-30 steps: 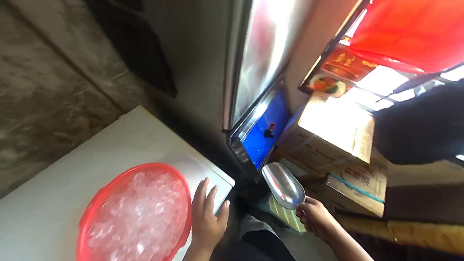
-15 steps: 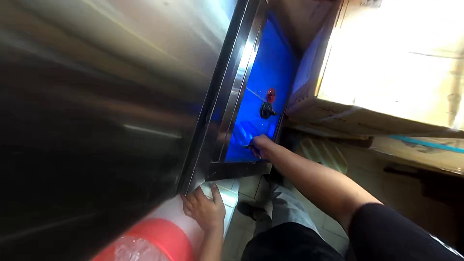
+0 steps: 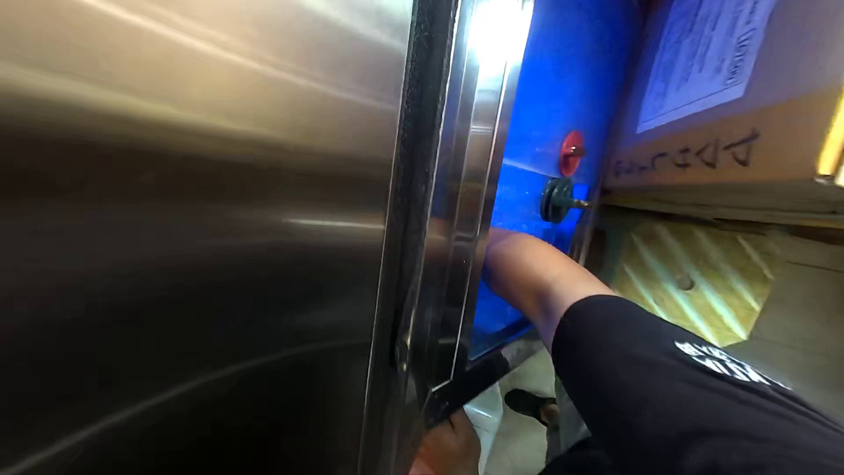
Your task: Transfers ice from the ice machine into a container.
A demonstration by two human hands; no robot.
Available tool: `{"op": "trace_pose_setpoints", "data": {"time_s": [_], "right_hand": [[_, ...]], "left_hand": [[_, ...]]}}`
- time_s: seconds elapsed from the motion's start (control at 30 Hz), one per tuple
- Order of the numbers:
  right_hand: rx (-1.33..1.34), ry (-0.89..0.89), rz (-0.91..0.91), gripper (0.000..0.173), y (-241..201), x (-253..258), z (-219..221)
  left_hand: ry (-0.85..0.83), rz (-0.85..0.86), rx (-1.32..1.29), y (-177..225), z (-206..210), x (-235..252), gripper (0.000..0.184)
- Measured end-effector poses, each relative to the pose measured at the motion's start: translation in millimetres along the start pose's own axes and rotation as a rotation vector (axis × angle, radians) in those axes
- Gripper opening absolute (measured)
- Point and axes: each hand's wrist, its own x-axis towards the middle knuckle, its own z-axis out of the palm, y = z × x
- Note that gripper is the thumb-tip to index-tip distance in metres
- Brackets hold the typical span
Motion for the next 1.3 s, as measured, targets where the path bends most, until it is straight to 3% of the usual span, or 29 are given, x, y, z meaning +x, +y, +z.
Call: {"op": "trace_pose_setpoints", "data": {"time_s": [0.1,0.23,0.33,0.4,0.47,0.5,0.53,0.57,0.63,0.73,0.93,1.13,1.3], "right_hand": [[0.135,0.087,-0.135,0.036,15.9,12.3,4.0],[0.139,0.014,0.011,0.040,9.6,34.4,9.3],[0.159,0.034,0.015,0.047,27.1,27.6,0.5],[0.187,0.074,-0.041,0.052,43.0,20.9,-8.0],[0.179,0.012,-0.079,0.054,61.0,23.8,-12.7],[0.131,-0.023,-0.115,0.054,73.5,34.5,-10.4],[0.085,0.019,-0.195,0.051,90.6,53.1,-0.6],[0.093,0.212,-0.349,0.045,114.1,80.1,20.3],[0.210,0.178,-0.354,0.043,127.1,89.1,22.1],[0.336,0.016,-0.274,0.051,126.2,49.1,3.0],[0.301,-0.042,-0.292,0.061,151.1,-48.3,-30.2],[0.309,-0.009,-0.277,0.043,197.6,-148.3,-52.1],[0.311,0.092,-0.239,0.030,226.9,-221.3,-74.2]], "left_hand": [[0.082,0.088,0.035,0.5,7.4,-0.3,0.061],[0.203,0.175,0.046,-4.3,12.7,2.3,0.058],[0.204,0.203,0.025,-1.8,13.1,-2.9,0.058],[0.208,0.222,0.041,-7.4,16.1,-4.2,0.056],[0.274,0.223,0.070,-21.1,26.0,-6.3,0.054],[0.229,0.167,0.031,-18.1,23.2,-9.0,0.056],[0.154,0.102,0.001,-17.8,21.2,-10.2,0.060],[0.144,0.081,-0.025,-28.0,28.0,-10.0,0.063],[0.218,0.149,-0.055,-61.4,50.8,-11.3,0.065],[0.331,0.207,-0.012,-81.9,66.7,-8.8,0.063],[0.253,0.088,-0.022,-88.2,71.6,-7.5,0.063],[0.235,0.057,-0.012,-94.4,71.8,-6.6,0.062],[0.112,0.051,-0.352,-94.6,42.0,-35.9,0.070]]}}
